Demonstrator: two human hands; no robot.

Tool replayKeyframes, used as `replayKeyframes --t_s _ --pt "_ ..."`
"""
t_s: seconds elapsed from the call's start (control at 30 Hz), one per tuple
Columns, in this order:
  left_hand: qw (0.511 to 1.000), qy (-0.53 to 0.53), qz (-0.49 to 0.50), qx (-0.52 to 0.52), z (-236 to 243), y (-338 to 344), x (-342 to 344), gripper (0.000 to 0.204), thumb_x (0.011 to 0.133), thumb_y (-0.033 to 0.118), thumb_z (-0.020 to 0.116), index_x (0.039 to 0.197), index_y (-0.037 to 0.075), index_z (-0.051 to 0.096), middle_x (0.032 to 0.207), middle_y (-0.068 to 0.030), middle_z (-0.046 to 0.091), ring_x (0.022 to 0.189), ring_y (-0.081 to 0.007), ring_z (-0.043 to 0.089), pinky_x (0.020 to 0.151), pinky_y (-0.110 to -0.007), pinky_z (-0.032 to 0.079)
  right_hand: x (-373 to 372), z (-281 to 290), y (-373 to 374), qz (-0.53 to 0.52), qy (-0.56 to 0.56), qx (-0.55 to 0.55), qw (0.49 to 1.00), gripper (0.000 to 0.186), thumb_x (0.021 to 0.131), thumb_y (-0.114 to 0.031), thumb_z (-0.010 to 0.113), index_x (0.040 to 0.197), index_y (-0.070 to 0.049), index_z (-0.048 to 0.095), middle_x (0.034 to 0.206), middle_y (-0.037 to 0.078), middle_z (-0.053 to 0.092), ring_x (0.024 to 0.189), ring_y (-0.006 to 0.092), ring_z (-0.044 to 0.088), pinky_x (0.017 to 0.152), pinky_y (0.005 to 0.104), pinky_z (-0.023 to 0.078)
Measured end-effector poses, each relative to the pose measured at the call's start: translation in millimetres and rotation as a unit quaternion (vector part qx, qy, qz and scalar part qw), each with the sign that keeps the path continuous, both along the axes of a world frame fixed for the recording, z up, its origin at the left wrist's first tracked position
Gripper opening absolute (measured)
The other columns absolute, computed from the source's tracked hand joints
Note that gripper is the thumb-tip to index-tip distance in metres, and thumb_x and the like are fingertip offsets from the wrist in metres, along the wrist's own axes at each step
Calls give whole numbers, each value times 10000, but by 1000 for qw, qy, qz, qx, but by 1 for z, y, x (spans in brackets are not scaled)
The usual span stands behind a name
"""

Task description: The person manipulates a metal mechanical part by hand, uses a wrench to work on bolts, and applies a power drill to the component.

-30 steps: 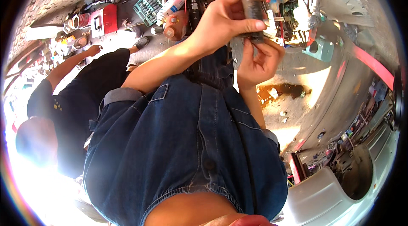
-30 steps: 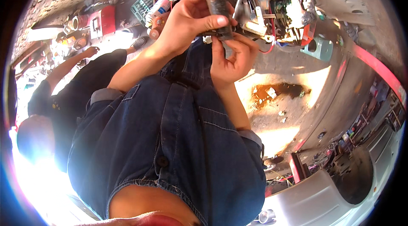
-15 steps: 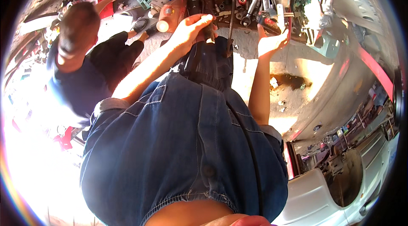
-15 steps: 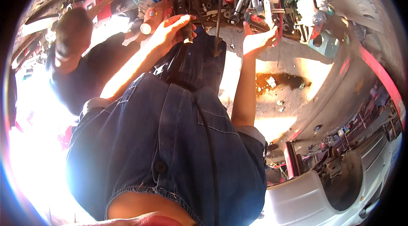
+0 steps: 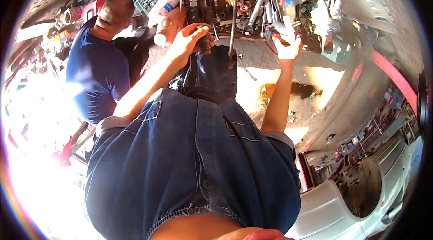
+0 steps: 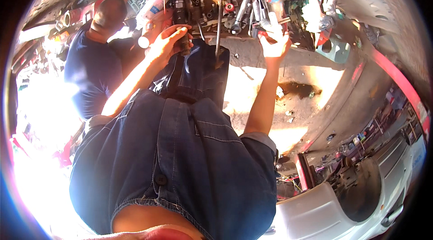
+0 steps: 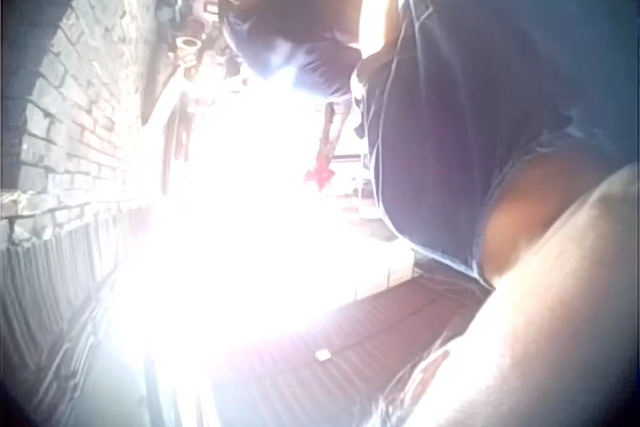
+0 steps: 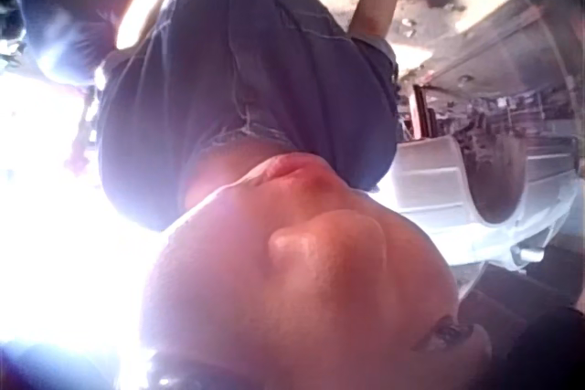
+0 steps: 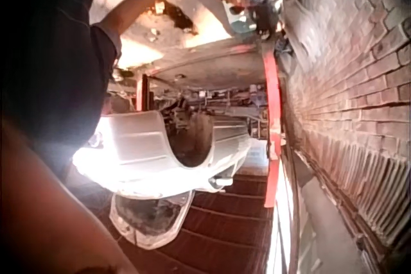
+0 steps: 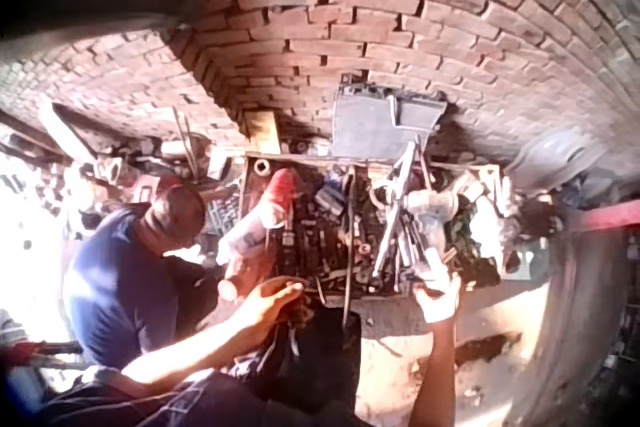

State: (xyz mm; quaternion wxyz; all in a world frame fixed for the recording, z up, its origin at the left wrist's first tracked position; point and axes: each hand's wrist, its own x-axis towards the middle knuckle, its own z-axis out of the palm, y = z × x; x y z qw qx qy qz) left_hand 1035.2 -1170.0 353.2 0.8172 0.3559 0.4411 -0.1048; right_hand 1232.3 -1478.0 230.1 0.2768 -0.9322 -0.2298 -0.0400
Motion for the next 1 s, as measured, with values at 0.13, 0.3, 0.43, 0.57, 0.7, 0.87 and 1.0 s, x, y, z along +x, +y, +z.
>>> replayKeyframes --t_s 0.13,0.3,0.43,0.57,0.7,0.87,1.0 --pt "999 29 18 11 -4 0 4 308 953 252 554 1183 47 549 918 -60 634 835 -175 649 751 -303 540 39 6 -15 -50 128 96 986 743 732 -306 808 1279 30 435 1197 206 507 1106 303 517 937 405 422" --pt "1000 -8 6 18 -2 -5 16 296 940 242 570 1151 36 553 904 -70 633 798 -180 652 733 -306 541 85 10 36 -142 265 41 953 713 672 -462 802 1081 83 591 1027 218 654 1004 272 637 901 363 475" --pt "1000 -4 -3 10 4 -9 17 275 944 241 563 1153 62 568 926 -45 640 815 -161 645 745 -290 527 113 31 69 -95 292 -244 920 677 613 -524 795 986 22 651 984 205 676 948 319 652 907 403 467" --pt "1000 8 11 11 8 -11 10 282 937 245 573 1154 65 569 926 -66 639 812 -171 649 732 -298 534 95 46 93 -84 223 -316 918 630 615 -514 787 996 -28 664 999 177 675 1007 326 615 929 432 442" --pt "1000 10 16 5 -4 -11 1 298 928 252 588 1157 63 565 923 -64 633 816 -178 649 739 -297 533 93 49 104 -63 123 -382 914 588 624 -496 785 1006 -63 670 1017 156 672 1056 331 576 931 435 432" --pt "998 0 58 -7 0 -10 5 255 917 174 595 1118 20 566 879 -83 629 750 -182 646 682 -295 539 121 15 77 46 77 -437 895 723 579 -592 783 1055 -62 662 1016 158 684 986 292 645 964 393 394" --pt "997 -12 70 10 4 -3 -6 229 928 158 579 1110 21 567 875 -77 627 742 -174 642 678 -288 532 127 -1 68 108 177 -282 937 643 572 -512 822 929 -7 645 917 186 673 883 322 645 775 387 491"
